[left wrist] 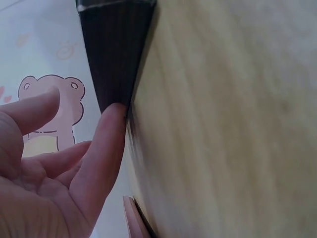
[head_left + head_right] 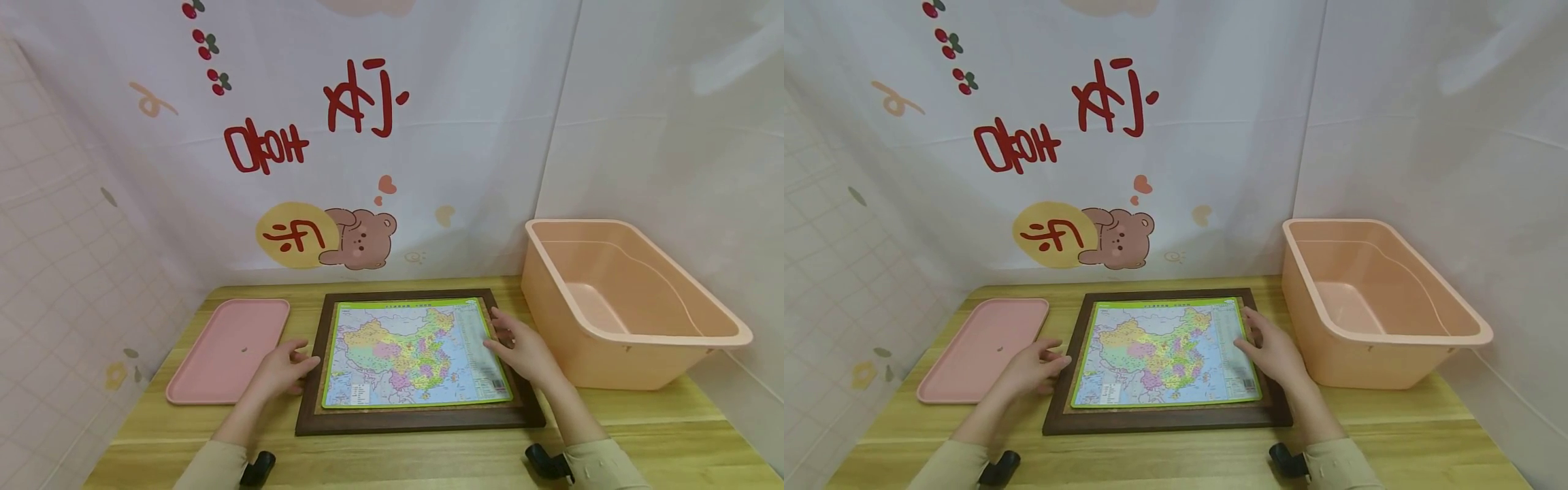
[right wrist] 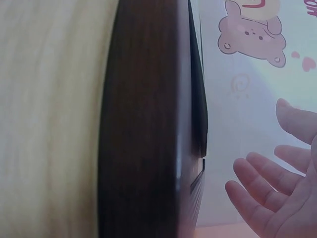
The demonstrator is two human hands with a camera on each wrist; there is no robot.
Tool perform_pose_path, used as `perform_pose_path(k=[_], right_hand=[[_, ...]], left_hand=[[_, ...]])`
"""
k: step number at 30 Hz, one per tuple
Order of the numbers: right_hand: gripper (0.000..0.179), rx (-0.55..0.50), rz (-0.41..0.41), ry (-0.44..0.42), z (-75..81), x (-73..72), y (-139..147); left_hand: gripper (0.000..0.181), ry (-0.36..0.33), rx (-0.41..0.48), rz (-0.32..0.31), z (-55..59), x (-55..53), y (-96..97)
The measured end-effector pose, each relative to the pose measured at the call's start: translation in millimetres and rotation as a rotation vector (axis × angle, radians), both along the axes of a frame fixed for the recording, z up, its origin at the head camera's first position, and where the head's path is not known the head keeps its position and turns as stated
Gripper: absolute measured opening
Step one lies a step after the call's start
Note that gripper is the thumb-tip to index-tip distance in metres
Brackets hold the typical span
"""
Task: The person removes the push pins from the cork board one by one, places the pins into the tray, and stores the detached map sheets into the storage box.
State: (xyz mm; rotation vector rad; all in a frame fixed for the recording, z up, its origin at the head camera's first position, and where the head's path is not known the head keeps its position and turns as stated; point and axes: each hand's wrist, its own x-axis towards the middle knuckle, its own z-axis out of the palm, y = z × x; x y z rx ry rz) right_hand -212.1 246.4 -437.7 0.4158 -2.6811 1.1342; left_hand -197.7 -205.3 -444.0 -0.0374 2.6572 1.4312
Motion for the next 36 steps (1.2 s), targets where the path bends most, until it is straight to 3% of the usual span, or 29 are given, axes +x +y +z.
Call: perform_pose_path(k=[14,21,29,36], right_hand=[[0.062,0.026,-0.031,-0.011,4.2,-4.2,2.3],[0.061,0.033,-0.039,-0.016,6.0,-5.6,3.2],[0.059,0.040,-0.058,-0.064,8.0,-9.4,4.1],[0.060,0.094,-0.079,-0.109,9.3,-14.5,3.7]], left_hand=[[0.056,-0.060,-0.032,-0.014,-2.3,-8.3,0.7],[0.053,-0.057,-0.056,-0.017,-3.3,-11.3,1.0],[0.054,-0.060,-0.078,-0.029,-6.4,-14.3,1.5],[0.055,-0.059,-0.095,-0.041,-2.6,-12.8,2.5]])
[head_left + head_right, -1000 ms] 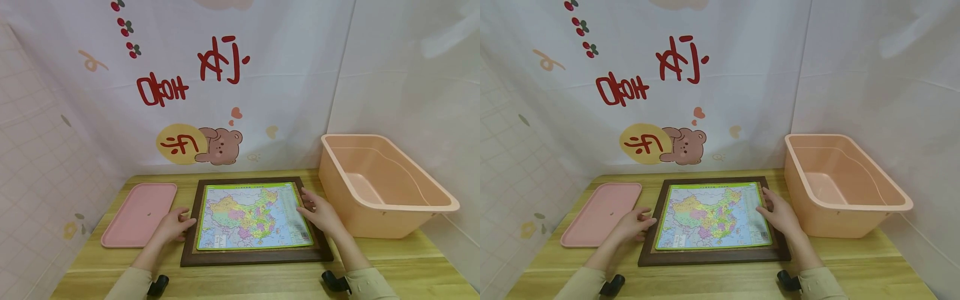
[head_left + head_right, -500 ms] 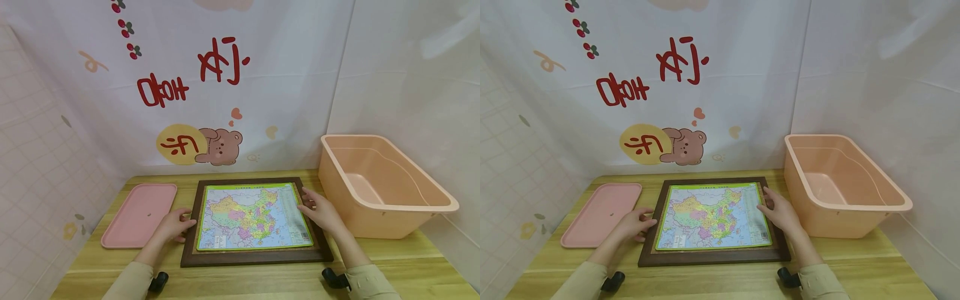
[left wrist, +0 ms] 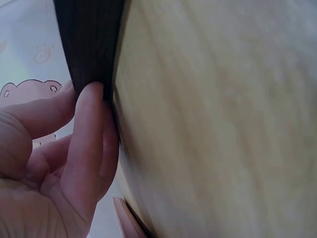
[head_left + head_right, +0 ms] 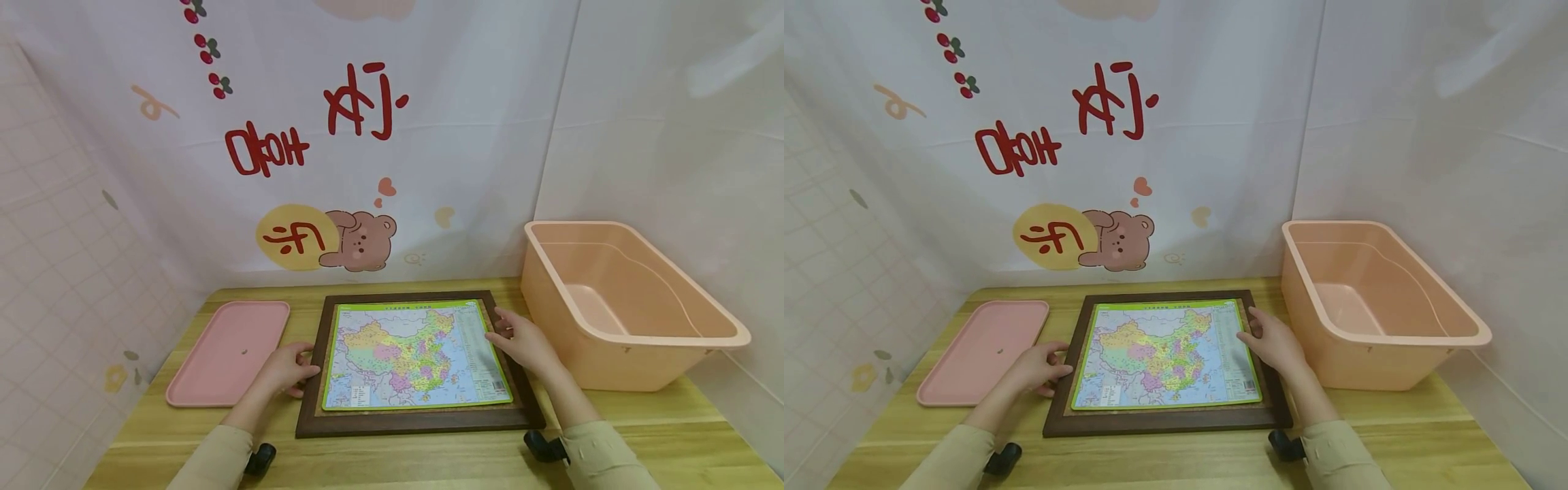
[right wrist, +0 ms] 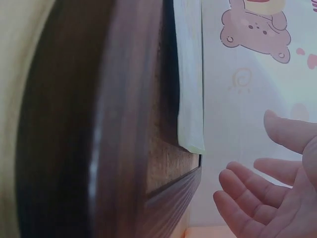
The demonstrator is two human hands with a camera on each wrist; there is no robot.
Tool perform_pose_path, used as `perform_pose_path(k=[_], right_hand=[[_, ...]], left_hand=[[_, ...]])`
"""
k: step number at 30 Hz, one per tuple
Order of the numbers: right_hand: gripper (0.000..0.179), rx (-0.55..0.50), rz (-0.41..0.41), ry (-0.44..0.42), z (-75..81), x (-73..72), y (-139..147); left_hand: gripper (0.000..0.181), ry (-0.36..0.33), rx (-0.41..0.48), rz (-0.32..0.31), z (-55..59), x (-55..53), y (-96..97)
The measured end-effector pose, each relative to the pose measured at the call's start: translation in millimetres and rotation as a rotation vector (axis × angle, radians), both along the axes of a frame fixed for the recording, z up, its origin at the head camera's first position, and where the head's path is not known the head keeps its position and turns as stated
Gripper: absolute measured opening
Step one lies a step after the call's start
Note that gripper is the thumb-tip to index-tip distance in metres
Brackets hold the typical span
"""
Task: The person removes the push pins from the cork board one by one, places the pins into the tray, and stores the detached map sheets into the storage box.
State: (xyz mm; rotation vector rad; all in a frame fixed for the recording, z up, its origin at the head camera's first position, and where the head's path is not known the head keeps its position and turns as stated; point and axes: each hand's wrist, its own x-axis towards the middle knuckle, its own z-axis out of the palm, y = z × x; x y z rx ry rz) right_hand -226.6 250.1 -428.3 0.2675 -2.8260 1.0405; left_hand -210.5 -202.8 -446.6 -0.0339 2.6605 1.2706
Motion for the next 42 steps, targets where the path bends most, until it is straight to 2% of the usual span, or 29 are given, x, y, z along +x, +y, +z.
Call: perform_pose_path(k=[6,15,26,36,42], right_hand=[[0.060,0.051,0.016,-0.035,-2.1,-2.2,0.8],[0.067,0.058,0.031,-0.161,-5.1,-4.8,-0.9],[0.064,0.070,0.031,-0.182,-7.9,-5.8,-2.8],[0.063,0.009,0.030,-0.210,-9.8,-8.4,-1.9],[0.065,-0.089,0.012,-0.257,-6.6,-8.2,-1.7]], left_hand=[[0.055,0.010,-0.022,-0.013,-0.4,0.3,0.0],[0.055,0.013,-0.032,-0.013,-0.5,0.3,1.4],[0.055,0.019,-0.025,-0.013,0.2,1.7,1.8],[0.055,0.012,-0.033,-0.012,-0.3,1.3,1.3],[0.055,0.012,-0.032,-0.009,-1.6,0.4,1.1]])
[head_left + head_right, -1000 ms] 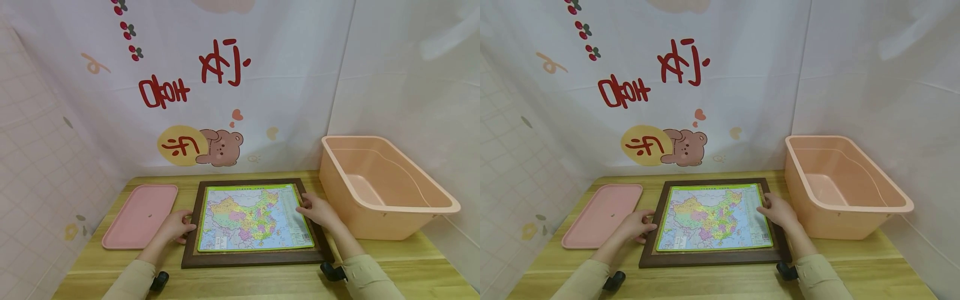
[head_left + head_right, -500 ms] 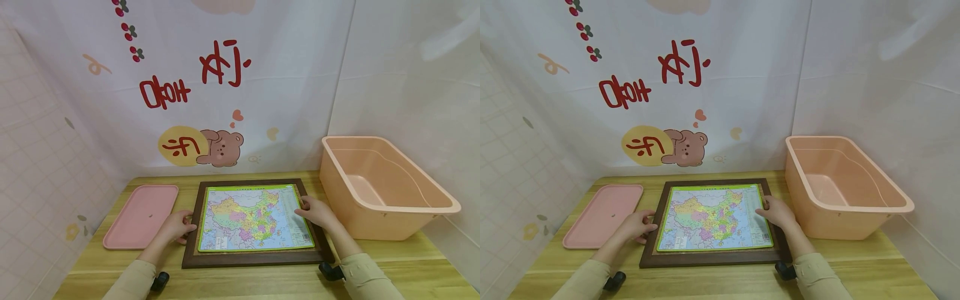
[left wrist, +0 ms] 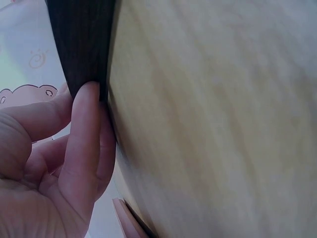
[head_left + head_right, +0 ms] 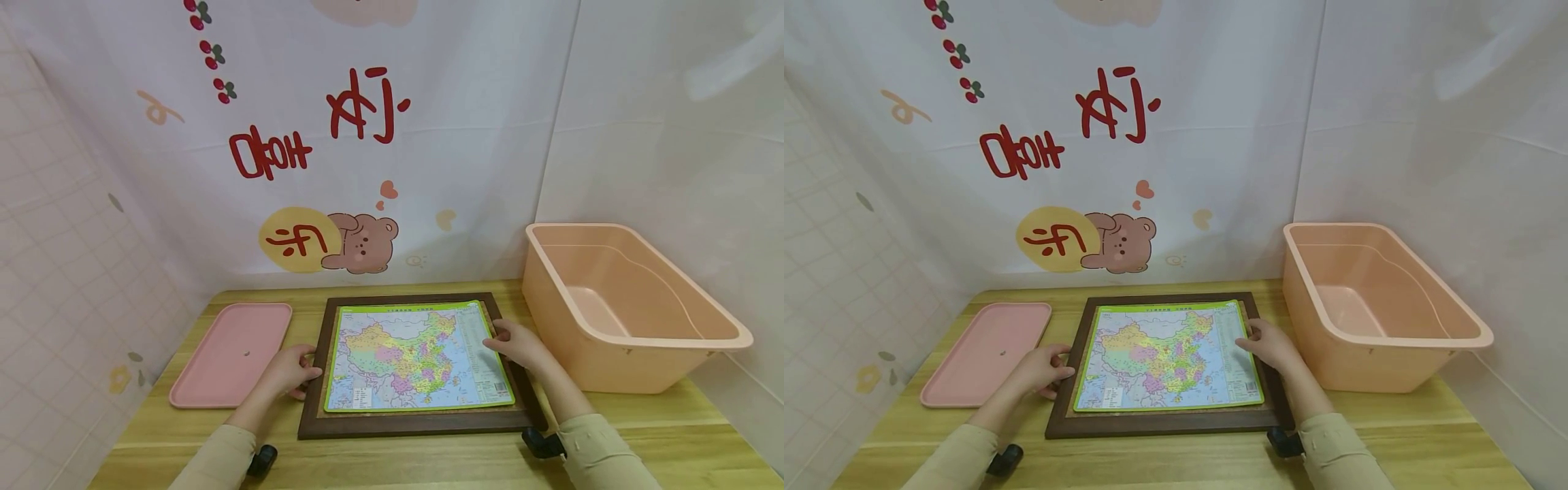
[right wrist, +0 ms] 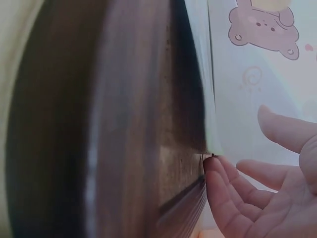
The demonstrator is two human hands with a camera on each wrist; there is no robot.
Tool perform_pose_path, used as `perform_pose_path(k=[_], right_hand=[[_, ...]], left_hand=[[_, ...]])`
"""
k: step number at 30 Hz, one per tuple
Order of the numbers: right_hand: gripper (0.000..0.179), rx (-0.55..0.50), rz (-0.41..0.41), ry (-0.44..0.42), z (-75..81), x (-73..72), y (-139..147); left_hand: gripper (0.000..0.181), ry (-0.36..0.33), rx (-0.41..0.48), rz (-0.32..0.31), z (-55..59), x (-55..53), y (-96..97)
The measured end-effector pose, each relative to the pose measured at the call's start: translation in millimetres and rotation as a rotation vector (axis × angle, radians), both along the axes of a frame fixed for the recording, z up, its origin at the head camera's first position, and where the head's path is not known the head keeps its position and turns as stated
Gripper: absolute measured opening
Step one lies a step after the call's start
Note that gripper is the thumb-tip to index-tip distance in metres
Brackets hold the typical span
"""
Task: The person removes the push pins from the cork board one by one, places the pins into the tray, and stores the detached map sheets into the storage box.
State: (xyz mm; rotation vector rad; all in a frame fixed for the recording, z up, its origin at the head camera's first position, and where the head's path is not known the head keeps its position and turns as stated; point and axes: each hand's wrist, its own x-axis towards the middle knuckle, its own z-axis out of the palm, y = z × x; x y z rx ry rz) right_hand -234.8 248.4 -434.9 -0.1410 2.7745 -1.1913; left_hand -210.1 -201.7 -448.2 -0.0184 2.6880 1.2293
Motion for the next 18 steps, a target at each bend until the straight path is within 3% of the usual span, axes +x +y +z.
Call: perform_pose_path(k=[7,18], right_hand=[[0.067,-0.143,-0.020,-0.067,1.8,0.3,1.1],[0.066,-0.244,-0.071,-0.126,1.2,-1.5,0.8]], left_hand=[[0.055,0.002,0.004,-0.003,0.8,0.5,0.2],[0.055,-0.005,0.004,0.005,0.5,0.1,1.0]])
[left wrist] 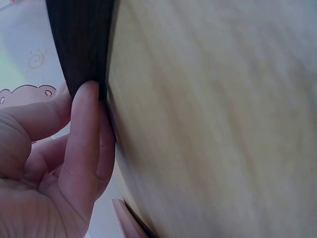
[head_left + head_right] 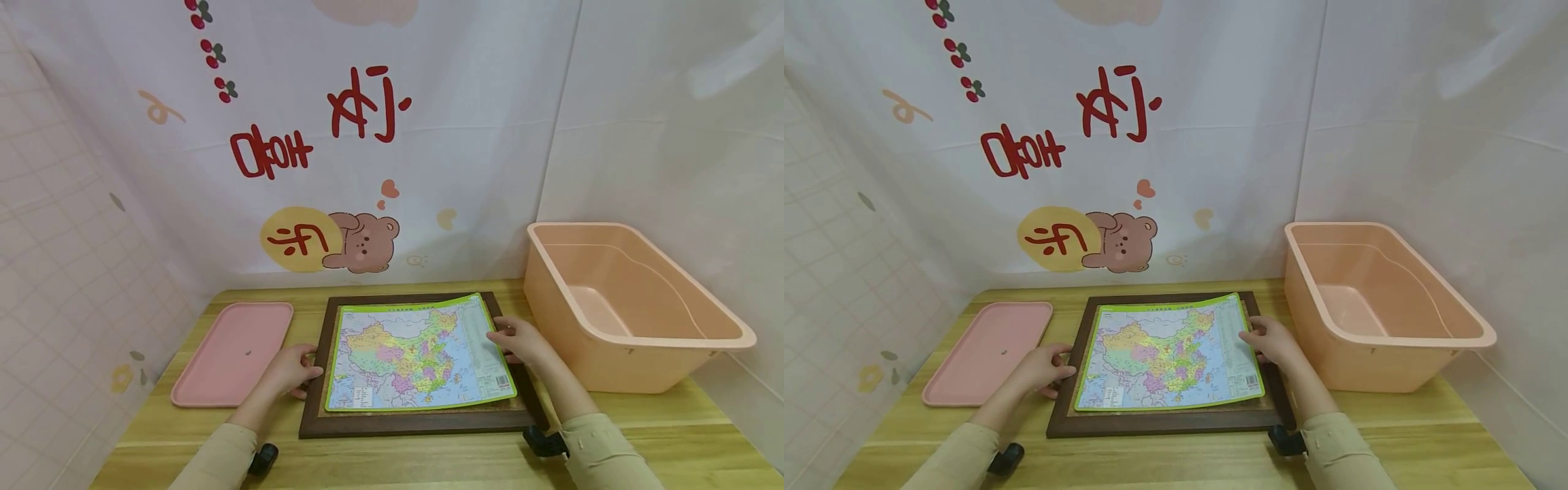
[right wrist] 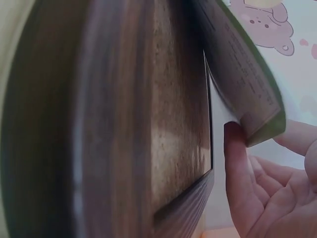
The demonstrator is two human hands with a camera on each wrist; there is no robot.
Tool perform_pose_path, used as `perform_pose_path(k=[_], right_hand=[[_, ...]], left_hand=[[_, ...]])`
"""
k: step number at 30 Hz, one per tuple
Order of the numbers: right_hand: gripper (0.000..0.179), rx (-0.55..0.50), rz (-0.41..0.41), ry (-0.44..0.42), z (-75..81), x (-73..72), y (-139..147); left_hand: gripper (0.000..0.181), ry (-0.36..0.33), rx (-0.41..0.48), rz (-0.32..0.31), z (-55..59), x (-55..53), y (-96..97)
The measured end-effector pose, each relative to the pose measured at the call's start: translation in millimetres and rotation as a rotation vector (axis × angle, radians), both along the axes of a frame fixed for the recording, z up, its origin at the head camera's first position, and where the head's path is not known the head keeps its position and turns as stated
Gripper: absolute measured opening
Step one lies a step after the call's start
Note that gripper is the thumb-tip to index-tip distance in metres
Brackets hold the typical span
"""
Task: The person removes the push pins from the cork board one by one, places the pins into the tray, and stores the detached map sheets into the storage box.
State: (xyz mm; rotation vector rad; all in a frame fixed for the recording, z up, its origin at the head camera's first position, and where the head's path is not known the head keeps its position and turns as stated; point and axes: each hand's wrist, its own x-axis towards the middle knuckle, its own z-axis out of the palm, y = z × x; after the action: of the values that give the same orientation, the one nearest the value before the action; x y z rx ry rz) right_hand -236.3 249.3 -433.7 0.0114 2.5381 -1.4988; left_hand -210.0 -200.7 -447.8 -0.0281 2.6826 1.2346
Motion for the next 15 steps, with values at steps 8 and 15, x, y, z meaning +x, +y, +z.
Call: perform_pose_path(k=[8,15], right_hand=[[0.064,-0.038,-0.004,-0.014,-3.8,-3.8,-0.6],[0.064,-0.060,-0.001,-0.018,-6.2,-2.4,0.2]], left_hand=[[0.055,0.012,0.015,0.007,-2.0,0.3,-0.2],[0.055,0.007,0.016,0.003,-0.4,1.0,-0.1]])
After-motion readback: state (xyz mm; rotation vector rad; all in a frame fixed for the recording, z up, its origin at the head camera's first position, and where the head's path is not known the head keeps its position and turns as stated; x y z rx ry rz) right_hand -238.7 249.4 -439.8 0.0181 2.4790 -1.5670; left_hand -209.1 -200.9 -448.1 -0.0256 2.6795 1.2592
